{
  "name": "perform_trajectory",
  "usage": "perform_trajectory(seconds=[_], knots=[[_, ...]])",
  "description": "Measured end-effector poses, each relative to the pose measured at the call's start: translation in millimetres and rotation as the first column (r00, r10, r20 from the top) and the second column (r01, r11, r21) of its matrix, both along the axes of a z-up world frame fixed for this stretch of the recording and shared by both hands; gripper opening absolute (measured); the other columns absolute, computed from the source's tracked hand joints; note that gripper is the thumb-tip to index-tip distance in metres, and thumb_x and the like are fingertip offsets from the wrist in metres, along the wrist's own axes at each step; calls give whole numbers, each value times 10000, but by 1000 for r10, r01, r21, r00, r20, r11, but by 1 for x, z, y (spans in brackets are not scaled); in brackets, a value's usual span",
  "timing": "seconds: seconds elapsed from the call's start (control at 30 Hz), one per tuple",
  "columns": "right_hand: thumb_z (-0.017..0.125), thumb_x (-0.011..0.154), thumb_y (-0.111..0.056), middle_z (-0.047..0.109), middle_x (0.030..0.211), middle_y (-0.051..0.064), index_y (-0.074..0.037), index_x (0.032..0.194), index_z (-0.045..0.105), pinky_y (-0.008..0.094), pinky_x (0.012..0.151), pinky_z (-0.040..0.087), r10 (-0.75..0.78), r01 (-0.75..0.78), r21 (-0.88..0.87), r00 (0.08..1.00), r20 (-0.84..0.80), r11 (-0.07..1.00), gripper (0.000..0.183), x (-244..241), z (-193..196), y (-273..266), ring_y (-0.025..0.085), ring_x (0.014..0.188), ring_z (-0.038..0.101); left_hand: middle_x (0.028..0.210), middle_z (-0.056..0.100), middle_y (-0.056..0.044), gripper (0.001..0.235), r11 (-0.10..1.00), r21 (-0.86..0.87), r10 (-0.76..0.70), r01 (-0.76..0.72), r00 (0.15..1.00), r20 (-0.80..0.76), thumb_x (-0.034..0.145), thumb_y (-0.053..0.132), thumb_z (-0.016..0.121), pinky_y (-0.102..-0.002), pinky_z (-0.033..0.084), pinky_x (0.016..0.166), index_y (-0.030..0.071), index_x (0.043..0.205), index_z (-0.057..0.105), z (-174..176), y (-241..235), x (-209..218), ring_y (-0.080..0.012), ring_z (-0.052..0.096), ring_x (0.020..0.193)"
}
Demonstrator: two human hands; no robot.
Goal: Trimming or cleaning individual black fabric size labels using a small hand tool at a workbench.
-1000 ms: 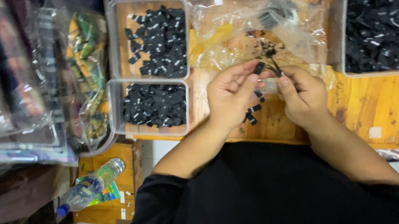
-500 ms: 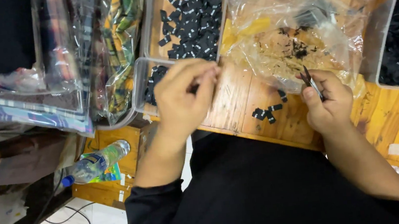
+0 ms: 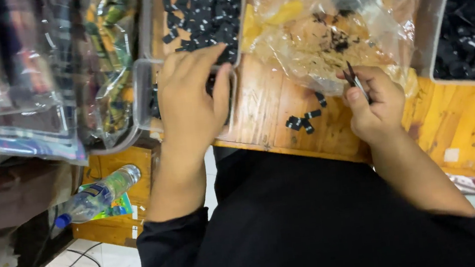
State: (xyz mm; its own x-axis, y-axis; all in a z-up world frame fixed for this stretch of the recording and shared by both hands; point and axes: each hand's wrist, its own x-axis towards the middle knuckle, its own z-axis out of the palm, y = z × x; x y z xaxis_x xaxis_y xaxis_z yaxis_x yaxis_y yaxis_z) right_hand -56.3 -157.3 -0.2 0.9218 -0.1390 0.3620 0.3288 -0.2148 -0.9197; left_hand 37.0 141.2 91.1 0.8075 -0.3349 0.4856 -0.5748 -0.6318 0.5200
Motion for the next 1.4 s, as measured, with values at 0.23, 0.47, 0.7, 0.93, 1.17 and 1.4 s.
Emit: perform_trajectory(seconds=[0.23, 0.47, 0.7, 0.93, 1.17, 1.4], knots=[[572, 1087, -240, 477, 563, 57, 114, 1112, 694, 262, 473, 355, 5, -5, -5, 999, -47, 1000, 375, -2, 0, -3, 119, 472, 364, 957, 715, -117, 209, 891, -233, -429, 390, 890, -152, 1026, 160, 549, -431, 537, 793, 69, 1082, 729, -14, -59, -63, -337, 664, 868], [596, 1080, -243, 499, 569, 67, 136, 1120, 687, 269, 461, 347, 23, -23, -13, 999, -37, 1000, 391, -7, -7, -10, 121, 462, 393, 941, 649, -145, 206, 897, -105, -442, 430, 865, -237, 967, 27, 589, -428, 530, 770, 13, 1141, 700, -46, -70, -66, -341, 615, 872], [616, 1074, -193, 456, 539, 59, 147, 1131, 681, 263, 455, 322, 40, -41, -22, 999, -31, 999, 351, -8, 4, -6, 116, 464, 435, 1057, 629, -132, 277, 899, -97, -435, 428, 839, -328, 879, 57, 703, -431, 530, 834, 41, 1155, 713, -78, -70, -70, -341, 602, 978], [637, 1055, -183, 456, 544, 58, 136, 1128, 687, 255, 451, 323, 47, -47, -4, 998, -30, 999, 331, -6, 5, -9, 103, 475, 422, 973, 650, -95, 209, 905, -195, -422, 377, 851, -313, 896, 52, 681, -405, 573, 785, 82, 1098, 723, -97, -78, -61, -336, 670, 902], [643, 1054, -166, 484, 550, 67, 128, 1108, 702, 278, 445, 329, 30, -31, -33, 999, -19, 999, 304, -4, 9, -7, 110, 459, 408, 1008, 682, -36, 228, 945, -211, -305, 248, 900, -312, 925, 111, 699, -336, 605, 755, 134, 1151, 714, -90, -81, -54, -232, 711, 855], [689, 1021, -164, 520, 562, 71, 119, 1131, 705, 243, 446, 341, 41, -41, 3, 997, -63, 999, 304, -7, -3, -10, 102, 454, 429, 991, 729, -36, 235, 895, -434, -290, 104, 875, -388, 946, 88, 726, -297, 636, 691, 117, 1179, 730, -61, -76, -59, -194, 754, 804]])
